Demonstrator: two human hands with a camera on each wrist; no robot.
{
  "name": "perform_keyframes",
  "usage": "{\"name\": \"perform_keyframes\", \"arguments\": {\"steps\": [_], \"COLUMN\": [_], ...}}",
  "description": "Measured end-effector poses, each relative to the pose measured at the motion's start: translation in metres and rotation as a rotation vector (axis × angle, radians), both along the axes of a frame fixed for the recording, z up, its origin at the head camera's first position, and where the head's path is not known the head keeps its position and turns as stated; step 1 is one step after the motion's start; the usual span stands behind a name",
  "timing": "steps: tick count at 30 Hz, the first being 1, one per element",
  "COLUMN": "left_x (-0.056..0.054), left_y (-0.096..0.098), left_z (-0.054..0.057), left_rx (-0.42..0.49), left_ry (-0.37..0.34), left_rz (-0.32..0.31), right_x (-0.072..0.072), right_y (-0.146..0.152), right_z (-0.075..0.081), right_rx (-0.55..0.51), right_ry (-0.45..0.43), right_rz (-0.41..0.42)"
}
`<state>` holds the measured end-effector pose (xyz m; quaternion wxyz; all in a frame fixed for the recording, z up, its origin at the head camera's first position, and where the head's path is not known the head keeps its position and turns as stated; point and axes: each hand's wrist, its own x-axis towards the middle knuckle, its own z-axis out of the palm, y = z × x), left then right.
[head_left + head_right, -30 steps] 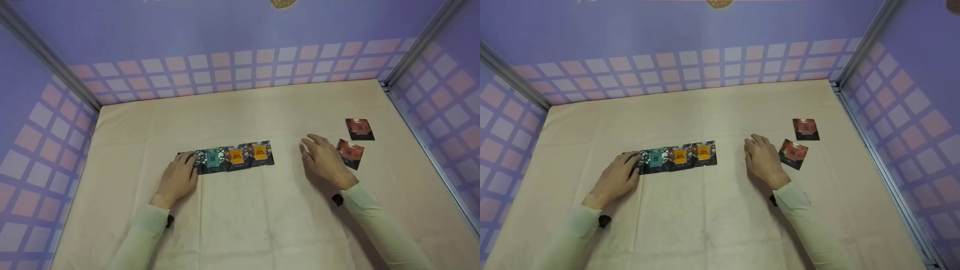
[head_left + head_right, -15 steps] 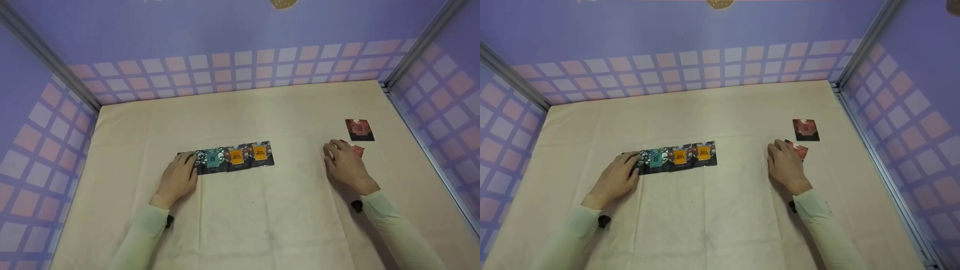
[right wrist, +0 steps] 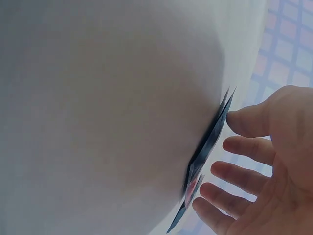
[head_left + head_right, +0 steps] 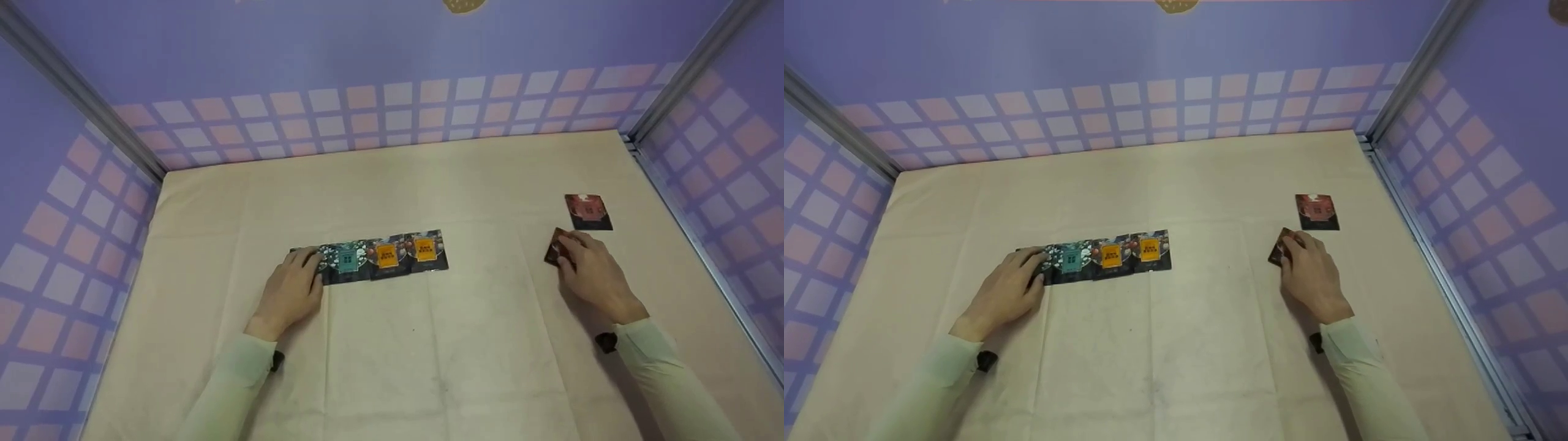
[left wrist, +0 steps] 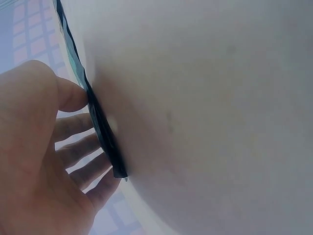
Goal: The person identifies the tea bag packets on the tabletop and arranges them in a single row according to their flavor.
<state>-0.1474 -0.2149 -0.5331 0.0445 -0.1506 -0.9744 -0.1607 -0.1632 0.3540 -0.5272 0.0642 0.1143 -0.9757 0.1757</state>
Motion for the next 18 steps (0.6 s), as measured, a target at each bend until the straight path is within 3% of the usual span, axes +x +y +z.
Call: {"name": "perform_keyframes", "arguments": {"steps": [18], "left_x": [0.0], "left_y": [0.0], "left_z": [0.0], "left_rx": [-0.008], "left_ry": [0.018], "left_rz": [-0.007], "right_x": [-0.003], "right_y": [-0.01], "right_z": [-0.002], "right_rx": [0.007], "right_ry": [-0.044], "right_rz": [0.045]}}
